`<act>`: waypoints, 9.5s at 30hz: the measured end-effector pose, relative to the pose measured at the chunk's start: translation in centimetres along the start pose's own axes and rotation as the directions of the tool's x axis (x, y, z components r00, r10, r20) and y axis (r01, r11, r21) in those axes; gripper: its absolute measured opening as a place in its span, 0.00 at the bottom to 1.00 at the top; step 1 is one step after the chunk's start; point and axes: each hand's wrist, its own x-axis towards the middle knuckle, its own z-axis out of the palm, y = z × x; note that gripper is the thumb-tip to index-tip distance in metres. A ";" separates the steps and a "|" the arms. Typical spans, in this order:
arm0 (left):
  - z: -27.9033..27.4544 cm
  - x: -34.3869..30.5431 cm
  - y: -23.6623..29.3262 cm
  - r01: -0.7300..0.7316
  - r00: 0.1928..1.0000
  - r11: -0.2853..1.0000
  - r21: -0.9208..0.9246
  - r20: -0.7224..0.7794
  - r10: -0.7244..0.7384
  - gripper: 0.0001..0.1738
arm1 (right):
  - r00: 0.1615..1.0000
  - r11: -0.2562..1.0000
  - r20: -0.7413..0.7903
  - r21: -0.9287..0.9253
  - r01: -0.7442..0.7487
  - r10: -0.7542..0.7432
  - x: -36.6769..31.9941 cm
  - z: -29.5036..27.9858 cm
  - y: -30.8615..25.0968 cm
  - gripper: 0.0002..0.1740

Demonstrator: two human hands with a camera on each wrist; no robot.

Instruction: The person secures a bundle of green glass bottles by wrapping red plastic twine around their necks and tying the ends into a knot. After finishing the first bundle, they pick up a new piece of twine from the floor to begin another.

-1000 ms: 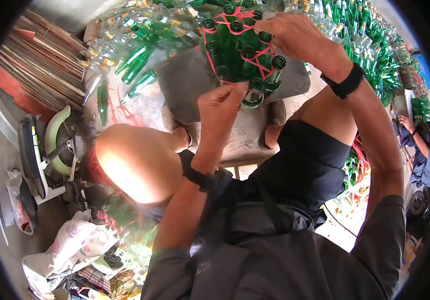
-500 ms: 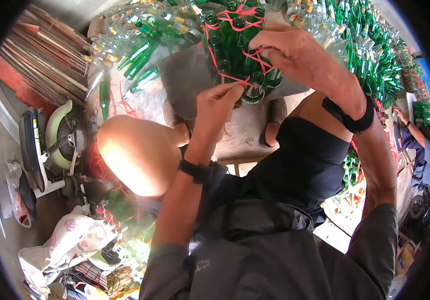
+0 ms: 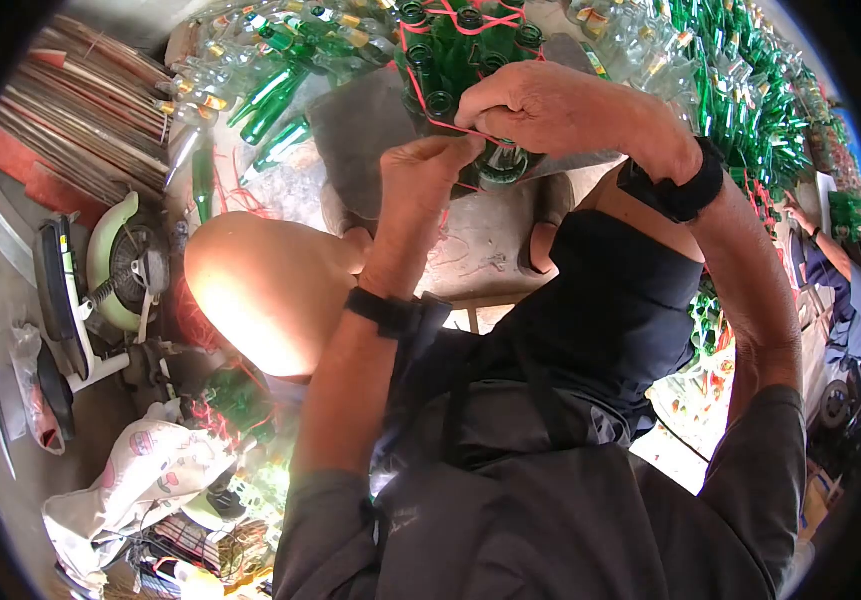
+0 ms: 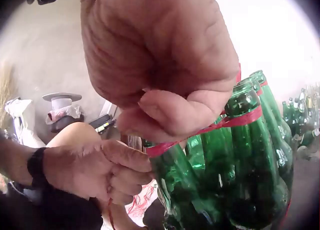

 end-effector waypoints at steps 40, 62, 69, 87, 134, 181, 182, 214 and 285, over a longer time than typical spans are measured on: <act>2.7 0.0 -2.5 -0.188 0.971 0.982 -0.004 -0.154 0.185 0.22 | 0.994 0.756 0.080 -0.655 -0.004 0.074 -0.1 -3.5 -5.6 0.07; 3.6 -0.7 -1.7 -0.350 0.920 0.936 0.048 -0.168 0.353 0.19 | 0.992 0.837 -0.121 -0.547 -0.033 -0.041 -0.3 -6.8 0.0 0.05; 3.5 -0.8 -1.9 -0.338 0.927 0.940 0.042 -0.157 0.340 0.20 | 0.976 0.868 -0.141 -0.491 0.078 -0.168 0.3 -6.5 1.7 0.05; 3.9 -0.9 -2.2 -0.404 0.891 0.912 0.077 -0.194 0.411 0.12 | 0.979 0.900 -0.142 -0.430 0.073 -0.147 2.8 -5.6 3.8 0.03; -1.3 -3.2 1.5 -0.436 0.857 0.775 0.458 -0.053 0.513 0.06 | 0.734 0.838 -0.670 -0.334 -0.431 0.110 -1.1 5.0 -3.1 0.40; -3.3 3.7 4.1 -0.217 0.964 0.894 0.393 -0.056 0.259 0.09 | 0.666 0.840 -0.732 -0.446 -0.308 -0.145 -3.3 5.2 -3.4 0.18; -3.4 3.7 4.2 -0.224 0.962 0.894 0.388 -0.060 0.267 0.09 | 0.698 0.825 -0.706 -0.461 -0.327 -0.118 -3.3 5.5 -3.3 0.16; 5.5 -1.6 -1.6 -0.375 0.900 0.901 -0.218 -0.317 0.298 0.09 | 0.929 0.660 -0.370 -0.694 -0.287 0.015 -4.5 -1.3 0.5 0.13; 2.1 1.6 -0.9 -0.356 0.880 0.884 0.302 -0.208 0.426 0.16 | 0.994 0.812 0.053 -0.582 -0.046 0.094 0.9 -2.3 -1.4 0.08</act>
